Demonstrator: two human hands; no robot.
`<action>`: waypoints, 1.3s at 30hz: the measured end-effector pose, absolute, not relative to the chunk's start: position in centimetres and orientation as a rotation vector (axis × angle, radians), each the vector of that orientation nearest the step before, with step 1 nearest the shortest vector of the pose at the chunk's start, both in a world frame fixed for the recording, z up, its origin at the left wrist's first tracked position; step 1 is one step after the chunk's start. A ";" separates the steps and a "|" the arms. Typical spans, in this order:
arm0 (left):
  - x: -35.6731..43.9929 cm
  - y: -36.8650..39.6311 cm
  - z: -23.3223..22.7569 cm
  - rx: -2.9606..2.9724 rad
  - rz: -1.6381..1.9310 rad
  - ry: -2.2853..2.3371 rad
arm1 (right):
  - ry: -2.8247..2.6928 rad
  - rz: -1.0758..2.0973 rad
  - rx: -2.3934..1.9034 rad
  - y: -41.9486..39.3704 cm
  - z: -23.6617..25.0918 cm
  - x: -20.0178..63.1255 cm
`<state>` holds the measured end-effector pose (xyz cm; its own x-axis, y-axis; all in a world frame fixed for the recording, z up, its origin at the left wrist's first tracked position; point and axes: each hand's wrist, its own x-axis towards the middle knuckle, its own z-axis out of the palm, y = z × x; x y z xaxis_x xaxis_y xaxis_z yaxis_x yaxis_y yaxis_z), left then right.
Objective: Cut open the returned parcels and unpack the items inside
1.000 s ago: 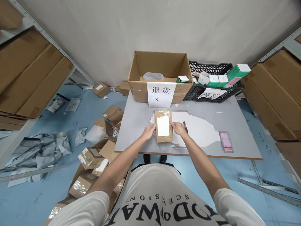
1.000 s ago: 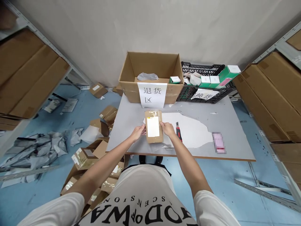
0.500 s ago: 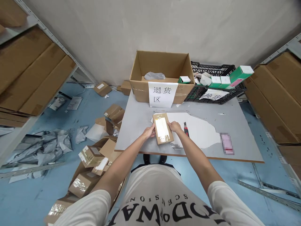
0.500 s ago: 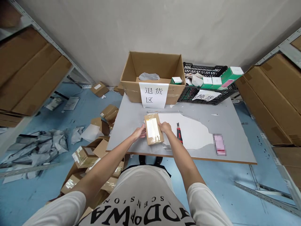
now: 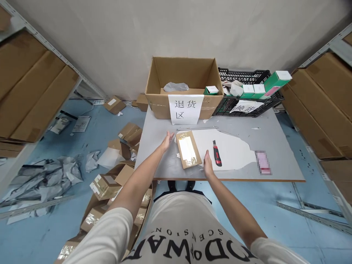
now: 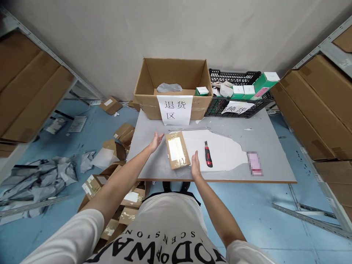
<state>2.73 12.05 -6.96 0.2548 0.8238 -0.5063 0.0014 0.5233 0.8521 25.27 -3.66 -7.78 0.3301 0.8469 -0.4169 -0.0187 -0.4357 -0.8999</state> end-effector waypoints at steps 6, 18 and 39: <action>4.2 16.8 -6.4 0.877 0.516 1.149 | -0.158 1.572 -1.349 -9.6 -8.6 20.6; 2.8 18.9 -5.3 0.969 0.103 1.047 | 0.008 1.831 -1.077 -4.4 -5.5 25.3; 0.5 7.1 -8.0 0.608 0.678 1.130 | -0.724 1.788 -1.735 9.1 -5.0 30.5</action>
